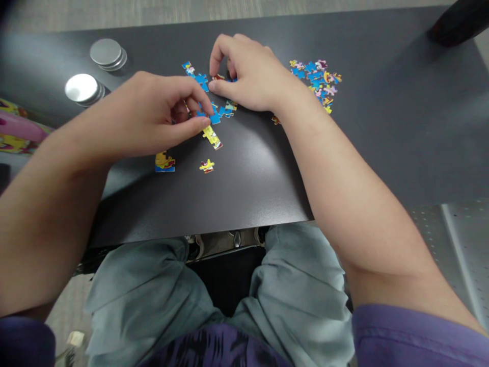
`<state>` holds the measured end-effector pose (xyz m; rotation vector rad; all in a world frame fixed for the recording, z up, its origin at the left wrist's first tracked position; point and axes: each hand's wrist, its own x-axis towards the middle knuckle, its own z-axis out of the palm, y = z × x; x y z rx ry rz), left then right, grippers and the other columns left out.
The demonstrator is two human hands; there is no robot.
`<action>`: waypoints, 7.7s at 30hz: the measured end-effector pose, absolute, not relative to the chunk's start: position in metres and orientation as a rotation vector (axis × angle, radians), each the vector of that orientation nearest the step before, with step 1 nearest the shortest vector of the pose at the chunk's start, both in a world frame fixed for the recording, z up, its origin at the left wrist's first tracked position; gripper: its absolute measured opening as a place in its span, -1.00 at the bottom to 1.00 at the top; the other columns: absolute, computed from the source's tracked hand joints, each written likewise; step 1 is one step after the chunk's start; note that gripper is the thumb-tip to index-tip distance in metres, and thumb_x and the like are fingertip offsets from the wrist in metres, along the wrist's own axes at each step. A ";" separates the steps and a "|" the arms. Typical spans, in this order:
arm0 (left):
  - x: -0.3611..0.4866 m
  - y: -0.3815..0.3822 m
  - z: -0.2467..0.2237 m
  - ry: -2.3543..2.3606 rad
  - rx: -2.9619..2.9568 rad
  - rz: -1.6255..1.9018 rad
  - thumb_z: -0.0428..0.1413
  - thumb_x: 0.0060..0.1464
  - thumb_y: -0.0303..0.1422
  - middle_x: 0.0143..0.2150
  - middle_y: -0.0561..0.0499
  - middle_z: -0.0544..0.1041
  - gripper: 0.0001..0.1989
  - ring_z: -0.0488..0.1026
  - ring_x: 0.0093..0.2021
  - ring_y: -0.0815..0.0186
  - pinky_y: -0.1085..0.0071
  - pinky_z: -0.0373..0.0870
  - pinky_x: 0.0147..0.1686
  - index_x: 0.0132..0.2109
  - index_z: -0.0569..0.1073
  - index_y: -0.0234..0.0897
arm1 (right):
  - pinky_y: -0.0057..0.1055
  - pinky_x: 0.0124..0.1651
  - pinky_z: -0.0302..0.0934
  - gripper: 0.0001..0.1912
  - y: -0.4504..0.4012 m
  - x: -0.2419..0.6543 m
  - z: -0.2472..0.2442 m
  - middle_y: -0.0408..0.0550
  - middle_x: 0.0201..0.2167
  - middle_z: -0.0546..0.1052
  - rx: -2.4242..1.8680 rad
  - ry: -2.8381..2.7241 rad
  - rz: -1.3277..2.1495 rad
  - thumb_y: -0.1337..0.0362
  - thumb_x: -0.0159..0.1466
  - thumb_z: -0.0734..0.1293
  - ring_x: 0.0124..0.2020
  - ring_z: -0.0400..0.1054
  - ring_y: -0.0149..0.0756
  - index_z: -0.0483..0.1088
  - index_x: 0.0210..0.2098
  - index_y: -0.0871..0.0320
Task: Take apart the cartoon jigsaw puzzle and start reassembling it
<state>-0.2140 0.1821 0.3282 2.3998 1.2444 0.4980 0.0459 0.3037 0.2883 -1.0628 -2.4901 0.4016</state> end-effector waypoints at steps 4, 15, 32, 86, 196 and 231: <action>-0.213 0.182 0.329 1.255 2.389 0.471 0.16 0.40 0.04 -0.08 -0.02 0.86 -0.64 0.76 -0.12 -0.03 -0.04 0.67 0.11 0.10 0.71 0.04 | 0.15 0.25 0.44 -0.67 0.304 0.046 0.288 -0.07 -0.14 0.65 -1.051 -2.488 0.413 -0.11 0.25 0.48 0.06 0.63 0.23 0.47 -0.05 -0.25; -0.213 0.181 0.330 1.239 2.404 0.468 0.16 0.43 0.06 -0.07 -0.01 0.86 -0.63 0.78 -0.10 0.01 0.01 0.69 0.12 0.08 0.73 0.02 | 0.14 0.21 0.43 -0.70 0.306 0.045 0.284 -0.09 -0.19 0.61 -1.047 -2.471 0.391 -0.07 0.24 0.49 0.02 0.61 0.23 0.49 -0.06 -0.27; -0.212 0.179 0.332 1.245 2.383 0.533 0.21 0.49 0.03 -0.16 0.01 0.83 -0.65 0.77 -0.17 0.04 -0.02 0.76 0.14 0.09 0.78 -0.03 | -0.16 0.20 0.26 -0.62 0.295 0.045 0.293 -0.17 -0.15 0.50 -1.083 -2.491 0.415 0.40 0.42 0.57 0.10 0.60 0.04 0.68 0.21 0.04; -0.214 0.180 0.327 1.207 2.427 0.564 0.17 0.45 -0.02 -0.25 0.07 0.73 -0.60 0.69 -0.28 0.18 0.04 0.68 0.08 0.10 0.80 -0.10 | -0.23 0.16 0.18 -0.56 0.295 0.044 0.293 -0.19 -0.14 0.47 -1.085 -2.495 0.405 0.45 0.47 0.58 0.07 0.58 -0.04 0.74 0.31 0.13; -0.210 0.183 0.327 1.246 2.505 0.430 0.13 0.51 0.05 -0.15 -0.01 0.80 -0.54 0.79 -0.06 0.02 -0.02 0.72 0.21 0.11 0.79 -0.13 | -0.16 0.35 0.32 -0.51 0.285 0.037 0.301 -0.23 -0.19 0.33 -1.138 -2.517 0.427 0.49 0.50 0.55 0.15 0.57 0.01 0.73 0.37 0.15; -0.210 0.181 0.328 1.265 2.514 0.391 0.10 0.55 0.04 -0.10 0.01 0.81 -0.54 0.79 -0.03 0.02 -0.06 0.74 0.28 0.15 0.77 -0.11 | -0.20 0.28 0.28 -0.51 0.285 0.040 0.300 -0.20 -0.14 0.44 -1.130 -2.521 0.409 0.47 0.49 0.58 0.13 0.59 -0.02 0.73 0.37 0.13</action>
